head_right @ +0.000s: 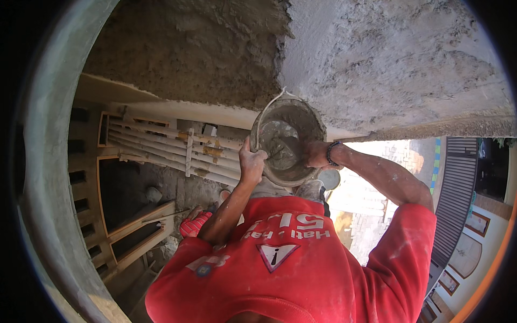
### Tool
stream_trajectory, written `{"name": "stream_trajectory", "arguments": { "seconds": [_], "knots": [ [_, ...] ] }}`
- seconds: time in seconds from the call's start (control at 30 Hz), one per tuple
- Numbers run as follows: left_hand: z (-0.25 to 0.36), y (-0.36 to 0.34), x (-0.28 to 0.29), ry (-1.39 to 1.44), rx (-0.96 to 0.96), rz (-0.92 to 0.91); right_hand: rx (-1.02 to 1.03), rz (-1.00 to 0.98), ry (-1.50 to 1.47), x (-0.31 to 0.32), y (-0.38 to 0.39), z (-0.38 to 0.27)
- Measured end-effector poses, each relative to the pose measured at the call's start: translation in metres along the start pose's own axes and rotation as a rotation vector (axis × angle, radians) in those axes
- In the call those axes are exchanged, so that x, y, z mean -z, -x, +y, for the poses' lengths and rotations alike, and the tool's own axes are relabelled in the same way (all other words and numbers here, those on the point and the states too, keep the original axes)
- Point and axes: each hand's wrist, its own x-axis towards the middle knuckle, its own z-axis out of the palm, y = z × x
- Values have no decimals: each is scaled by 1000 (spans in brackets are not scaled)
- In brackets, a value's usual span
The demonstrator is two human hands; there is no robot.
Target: The person applies mortar from a bucket to a wall using a trowel, spreading and smoothing the material across the surface.
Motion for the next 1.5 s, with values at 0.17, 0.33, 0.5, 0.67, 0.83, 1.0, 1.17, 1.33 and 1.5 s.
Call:
{"name": "stream_trajectory", "arguments": {
  "seconds": [0.17,0.33,0.5,0.67,0.83,1.0,1.17,1.33,1.5],
  "knots": [
    [-10,4,1,8,17,18,247,167,222,-35,-33,4],
    [-18,6,17,-23,0,88,219,340,308,9,28,-24],
    [-26,-3,14,-34,-63,128,139,201,506,3,-13,3],
    [-26,-8,21,-165,-122,207,-16,436,522,31,-10,-11],
    [-8,4,20,-62,-105,193,-2,541,640,50,21,-52],
    [9,6,-1,-55,-133,221,-75,306,839,36,-24,-47],
    [7,13,-1,70,-200,176,42,118,805,40,-22,-41],
    [8,18,-2,83,-141,143,-46,-216,315,40,-25,-28],
    [-1,21,2,51,-112,186,9,-167,-447,12,-18,-12]
  ]
}}
